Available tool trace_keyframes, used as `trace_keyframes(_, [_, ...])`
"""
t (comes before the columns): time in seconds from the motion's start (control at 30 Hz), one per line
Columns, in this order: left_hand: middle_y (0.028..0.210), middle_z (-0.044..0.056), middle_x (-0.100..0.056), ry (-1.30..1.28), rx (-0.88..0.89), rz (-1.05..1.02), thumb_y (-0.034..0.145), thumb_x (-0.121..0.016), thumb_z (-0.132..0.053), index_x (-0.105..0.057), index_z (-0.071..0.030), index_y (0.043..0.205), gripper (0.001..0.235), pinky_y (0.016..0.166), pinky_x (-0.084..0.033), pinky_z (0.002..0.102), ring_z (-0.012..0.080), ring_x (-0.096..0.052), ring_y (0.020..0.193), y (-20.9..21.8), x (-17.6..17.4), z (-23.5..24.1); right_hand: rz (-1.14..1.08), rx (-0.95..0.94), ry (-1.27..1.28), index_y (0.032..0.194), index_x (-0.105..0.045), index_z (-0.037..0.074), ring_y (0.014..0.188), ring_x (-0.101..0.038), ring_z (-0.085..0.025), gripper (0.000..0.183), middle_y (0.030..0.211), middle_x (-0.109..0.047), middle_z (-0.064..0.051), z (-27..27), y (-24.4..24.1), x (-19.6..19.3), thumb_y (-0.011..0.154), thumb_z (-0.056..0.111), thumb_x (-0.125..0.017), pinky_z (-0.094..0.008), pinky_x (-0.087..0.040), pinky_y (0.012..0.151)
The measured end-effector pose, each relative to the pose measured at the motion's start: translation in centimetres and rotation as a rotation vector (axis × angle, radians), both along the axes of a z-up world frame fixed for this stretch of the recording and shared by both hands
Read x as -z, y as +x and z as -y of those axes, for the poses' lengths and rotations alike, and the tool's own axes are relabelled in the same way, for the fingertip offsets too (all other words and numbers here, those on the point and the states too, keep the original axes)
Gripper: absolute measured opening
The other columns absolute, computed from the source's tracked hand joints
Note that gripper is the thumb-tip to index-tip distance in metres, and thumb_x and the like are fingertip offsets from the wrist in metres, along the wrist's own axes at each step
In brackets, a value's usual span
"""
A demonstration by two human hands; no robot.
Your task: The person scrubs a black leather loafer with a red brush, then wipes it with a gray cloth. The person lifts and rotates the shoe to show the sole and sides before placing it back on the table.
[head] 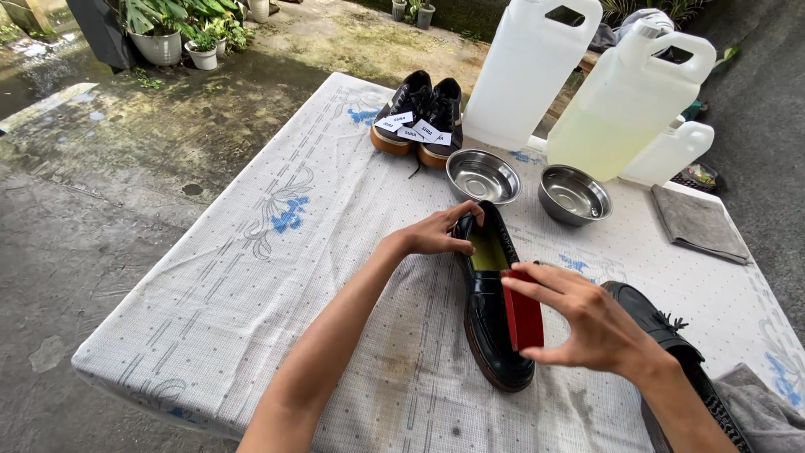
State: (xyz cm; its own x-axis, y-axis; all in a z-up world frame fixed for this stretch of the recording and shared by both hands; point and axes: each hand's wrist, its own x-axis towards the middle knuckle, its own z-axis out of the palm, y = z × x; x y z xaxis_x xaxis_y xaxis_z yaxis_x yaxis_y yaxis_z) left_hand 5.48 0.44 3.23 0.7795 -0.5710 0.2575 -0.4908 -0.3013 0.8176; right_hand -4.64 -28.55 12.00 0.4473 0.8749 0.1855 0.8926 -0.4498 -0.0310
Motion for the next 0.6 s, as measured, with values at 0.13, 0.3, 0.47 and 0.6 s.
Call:
trace_keyframes(0.13, [0.143,0.013,-0.050,-0.001,0.007,0.034,0.071,-0.054,-0.046,-0.043,-0.021,0.127,0.063,0.099,-0.042,0.050,0.0323,-0.050,0.121,0.4,0.2,0.2,-0.103,0.056,0.065,0.150,-0.045,0.023,0.136,-0.055,-0.033,0.112,0.153,-0.051,-0.013,1.7,0.1,1.2,0.056,0.041,-0.102,-0.056,-0.047,0.107])
trace_keyframes(0.3, [0.118,0.019,-0.058,-0.239,-0.003,-0.151,0.065,-0.066,-0.022,-0.054,-0.018,0.117,0.053,0.114,-0.031,0.074,0.0422,-0.054,0.121,0.0,-0.4,0.9,-0.315,0.269,0.316,0.148,-0.053,0.020,0.131,-0.057,-0.038,0.105,0.143,-0.060,-0.014,2.1,0.2,4.0,0.053,0.026,-0.097,-0.057,-0.036,0.116])
trace_keyframes(0.47, [0.113,0.016,-0.058,-0.246,0.002,-0.164,0.064,-0.061,-0.020,-0.054,-0.018,0.120,0.057,0.115,-0.029,0.072,0.0375,-0.053,0.117,-0.2,-0.5,1.3,-0.391,0.315,0.383,0.150,-0.050,0.024,0.134,-0.055,-0.032,0.114,0.146,-0.059,-0.009,3.2,-0.8,7.1,0.049,0.035,-0.101,-0.053,-0.038,0.116])
trace_keyframes(0.6, [0.115,0.022,-0.057,-0.176,-0.025,-0.148,0.066,-0.062,-0.023,-0.049,-0.019,0.128,0.063,0.113,-0.032,0.073,0.0414,-0.053,0.115,-0.3,-0.3,1.7,-0.375,0.339,0.528,0.151,-0.047,0.015,0.129,-0.058,-0.036,0.110,0.142,-0.061,-0.016,2.4,0.2,7.3,0.055,0.034,-0.096,-0.056,-0.039,0.115])
